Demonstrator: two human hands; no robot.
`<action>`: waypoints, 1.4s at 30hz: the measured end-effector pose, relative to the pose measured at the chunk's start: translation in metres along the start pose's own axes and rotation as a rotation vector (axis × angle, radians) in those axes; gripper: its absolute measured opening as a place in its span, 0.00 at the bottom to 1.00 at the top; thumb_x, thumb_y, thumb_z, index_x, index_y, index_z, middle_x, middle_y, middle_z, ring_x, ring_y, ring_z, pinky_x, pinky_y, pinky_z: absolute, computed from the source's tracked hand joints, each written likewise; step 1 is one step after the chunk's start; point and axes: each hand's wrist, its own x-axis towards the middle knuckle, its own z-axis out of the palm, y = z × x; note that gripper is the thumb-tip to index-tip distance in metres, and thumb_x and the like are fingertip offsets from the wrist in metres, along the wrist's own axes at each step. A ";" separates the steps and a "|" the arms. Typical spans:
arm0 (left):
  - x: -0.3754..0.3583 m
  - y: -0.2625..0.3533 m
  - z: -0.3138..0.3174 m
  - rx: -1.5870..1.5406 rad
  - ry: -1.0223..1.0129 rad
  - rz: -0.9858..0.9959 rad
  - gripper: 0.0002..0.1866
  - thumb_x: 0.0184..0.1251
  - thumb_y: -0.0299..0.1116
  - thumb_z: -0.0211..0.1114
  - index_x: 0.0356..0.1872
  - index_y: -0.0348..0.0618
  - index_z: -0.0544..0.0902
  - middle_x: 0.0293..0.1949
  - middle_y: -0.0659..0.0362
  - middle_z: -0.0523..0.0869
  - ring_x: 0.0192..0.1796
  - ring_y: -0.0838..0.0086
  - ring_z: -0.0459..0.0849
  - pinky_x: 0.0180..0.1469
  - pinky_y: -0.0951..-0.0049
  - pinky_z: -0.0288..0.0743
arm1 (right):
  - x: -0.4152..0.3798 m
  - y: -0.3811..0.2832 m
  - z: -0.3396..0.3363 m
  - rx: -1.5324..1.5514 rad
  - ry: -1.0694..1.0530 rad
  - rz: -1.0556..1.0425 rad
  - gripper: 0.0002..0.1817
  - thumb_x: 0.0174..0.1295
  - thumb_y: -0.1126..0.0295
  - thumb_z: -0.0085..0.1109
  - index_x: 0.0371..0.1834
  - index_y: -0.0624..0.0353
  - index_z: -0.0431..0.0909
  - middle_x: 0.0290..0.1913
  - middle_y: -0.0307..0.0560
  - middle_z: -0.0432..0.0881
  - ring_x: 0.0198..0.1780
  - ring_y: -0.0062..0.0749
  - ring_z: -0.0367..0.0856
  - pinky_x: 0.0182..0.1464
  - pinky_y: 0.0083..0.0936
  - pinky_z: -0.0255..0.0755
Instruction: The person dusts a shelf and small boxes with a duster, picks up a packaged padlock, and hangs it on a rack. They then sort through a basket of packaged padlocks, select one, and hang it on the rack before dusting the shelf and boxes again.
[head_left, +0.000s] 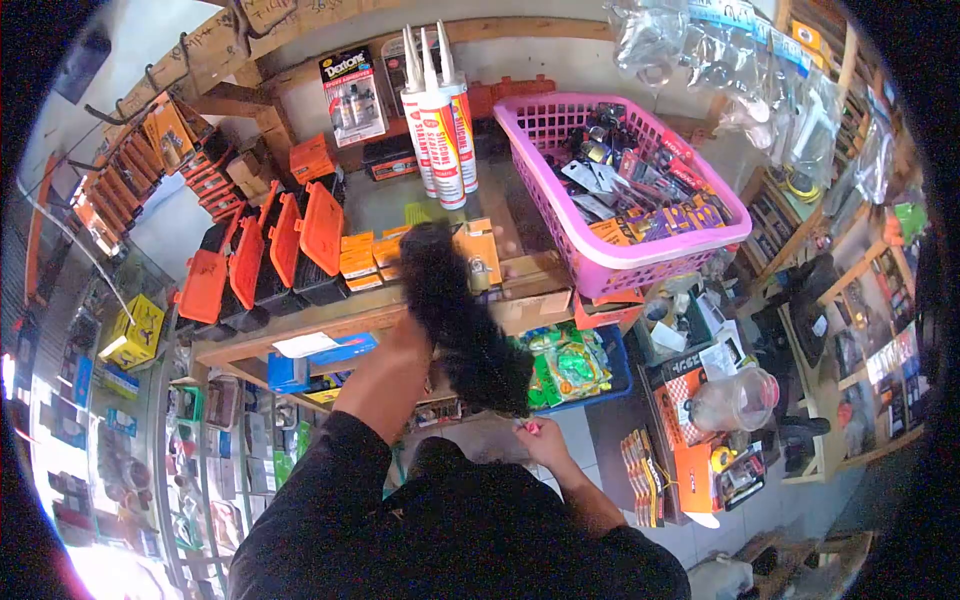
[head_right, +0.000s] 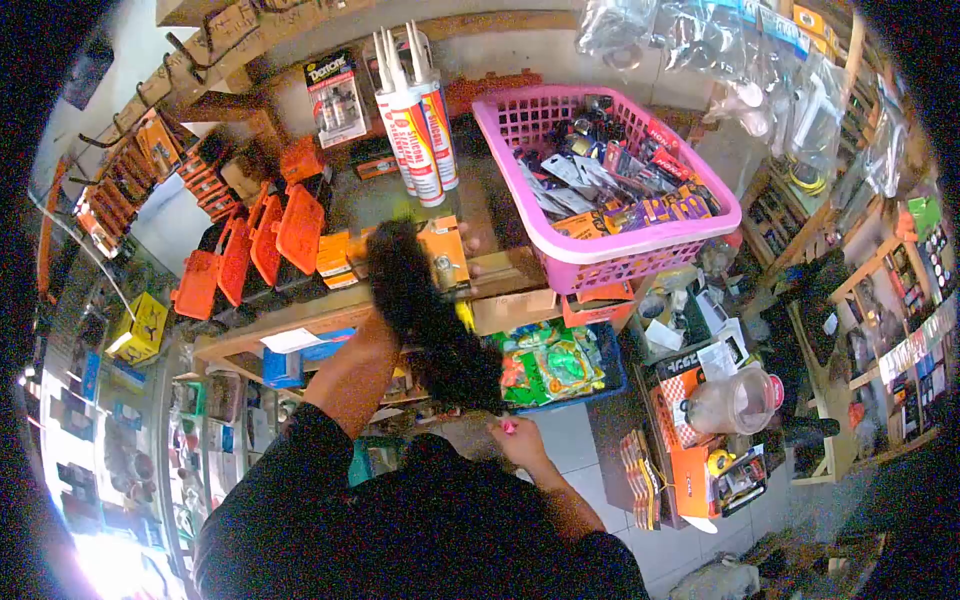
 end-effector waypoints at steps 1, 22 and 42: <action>0.002 -0.001 0.001 -0.065 -0.009 -0.003 0.36 0.60 0.58 0.47 0.62 0.43 0.58 0.57 0.50 0.69 0.53 0.47 0.71 0.51 0.39 0.64 | 0.001 -0.005 -0.003 -0.024 0.041 -0.066 0.14 0.52 0.67 0.58 0.13 0.58 0.69 0.13 0.33 0.68 0.15 0.15 0.62 0.17 0.20 0.56; 0.002 -0.002 0.002 -0.223 0.063 -0.114 0.17 0.61 0.43 0.53 0.49 0.51 0.72 0.37 0.65 0.77 0.30 0.75 0.69 0.32 0.73 0.68 | -0.061 -0.042 -0.043 0.496 -0.177 0.187 0.14 0.56 0.68 0.57 0.15 0.55 0.68 0.11 0.36 0.67 0.10 0.18 0.63 0.10 0.17 0.53; 0.001 -0.006 -0.011 -0.386 0.078 -0.011 0.24 0.65 0.48 0.43 0.50 0.41 0.74 0.49 0.52 0.77 0.51 0.62 0.75 0.58 0.60 0.65 | -0.040 -0.039 -0.023 0.141 0.013 0.248 0.15 0.55 0.67 0.58 0.14 0.54 0.66 0.11 0.33 0.65 0.11 0.16 0.61 0.14 0.17 0.53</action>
